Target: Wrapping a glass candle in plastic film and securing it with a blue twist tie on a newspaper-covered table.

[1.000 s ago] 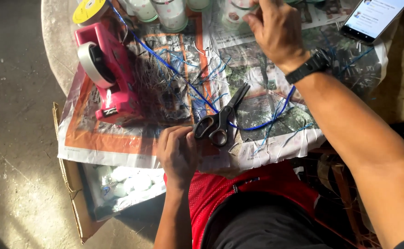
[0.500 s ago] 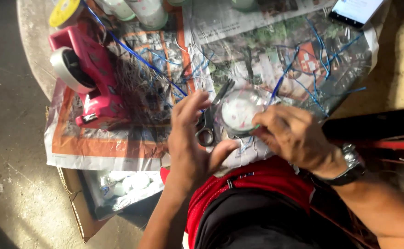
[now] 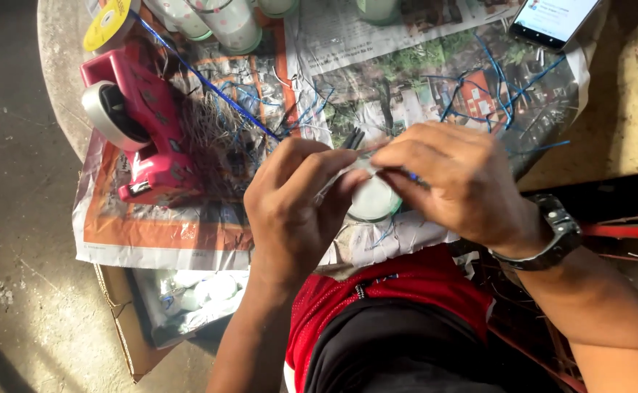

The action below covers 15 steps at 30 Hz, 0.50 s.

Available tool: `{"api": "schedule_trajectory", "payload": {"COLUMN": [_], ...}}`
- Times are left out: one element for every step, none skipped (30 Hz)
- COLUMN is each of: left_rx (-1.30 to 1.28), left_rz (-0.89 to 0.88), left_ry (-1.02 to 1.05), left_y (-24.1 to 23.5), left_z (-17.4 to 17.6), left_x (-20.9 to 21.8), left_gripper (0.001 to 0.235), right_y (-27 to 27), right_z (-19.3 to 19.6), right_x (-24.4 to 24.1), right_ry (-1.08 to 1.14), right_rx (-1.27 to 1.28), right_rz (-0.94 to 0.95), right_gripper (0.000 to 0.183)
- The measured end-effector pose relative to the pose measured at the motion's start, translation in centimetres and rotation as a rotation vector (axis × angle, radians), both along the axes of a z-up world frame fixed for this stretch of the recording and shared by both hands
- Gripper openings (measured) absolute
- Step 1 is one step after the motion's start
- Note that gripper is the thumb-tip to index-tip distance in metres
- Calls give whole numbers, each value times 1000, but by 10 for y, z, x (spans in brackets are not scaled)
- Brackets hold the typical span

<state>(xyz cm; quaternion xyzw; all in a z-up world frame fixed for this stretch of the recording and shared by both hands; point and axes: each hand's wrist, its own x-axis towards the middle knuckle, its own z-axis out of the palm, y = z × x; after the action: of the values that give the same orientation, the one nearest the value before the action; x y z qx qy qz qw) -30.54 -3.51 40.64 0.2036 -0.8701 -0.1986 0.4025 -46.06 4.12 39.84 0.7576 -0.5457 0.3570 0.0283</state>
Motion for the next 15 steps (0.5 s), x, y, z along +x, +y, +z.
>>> {"api": "schedule_trajectory", "payload": {"left_rx": [36,72,75,72,68,70,74,78,80,26,-28,-26,-11,3,5], "left_rz": [13,25,28,3,-24,-22,-43,-63,-61,-31,-1,1,11,21,25], "left_ry": [44,87,84,69,58,59,4,-52,-49,40,129,132,169,205,208], "left_y": [2,4,5,6,7,9,12,15,13,11,9,11,11,12,12], "left_z": [1,1,-8,-17,-26,-34,-41,-49,-48,-46,-45,-45,-46,-47,-48], "left_x": [4,8,11,14,17,17,16,16,13,10,7,10,12,14,17], "left_gripper": [20,29,29,42,61,61,56,52,52,29,14,14,14,14,14], "right_y": [0,0,1,1,2,0,0,-1,0,1,2,7,10,14,20], "right_z": [3,5,4,2,1,1,1,2,1,1,0,-8,-15,-22,-30], "right_x": [-2,-5,-4,-4,-4,-1,3,7,7,7,7,3,-2,-7,-19], "right_ry": [-36,-72,-75,-124,-170,-169,-209,-250,-247,-281,-315,-312,-395,-479,-477], "right_rx": [-8,-16,-12,-9,-8,-5,10,26,29,22,15,17,-34,-85,-83], "right_rz": [9,18,20,24,27,28,54,80,82,47,12,13,-23,-60,-56], "right_gripper": [13,7,7,8,9,9,8,10,10,8,7,7,9,12,12]}}
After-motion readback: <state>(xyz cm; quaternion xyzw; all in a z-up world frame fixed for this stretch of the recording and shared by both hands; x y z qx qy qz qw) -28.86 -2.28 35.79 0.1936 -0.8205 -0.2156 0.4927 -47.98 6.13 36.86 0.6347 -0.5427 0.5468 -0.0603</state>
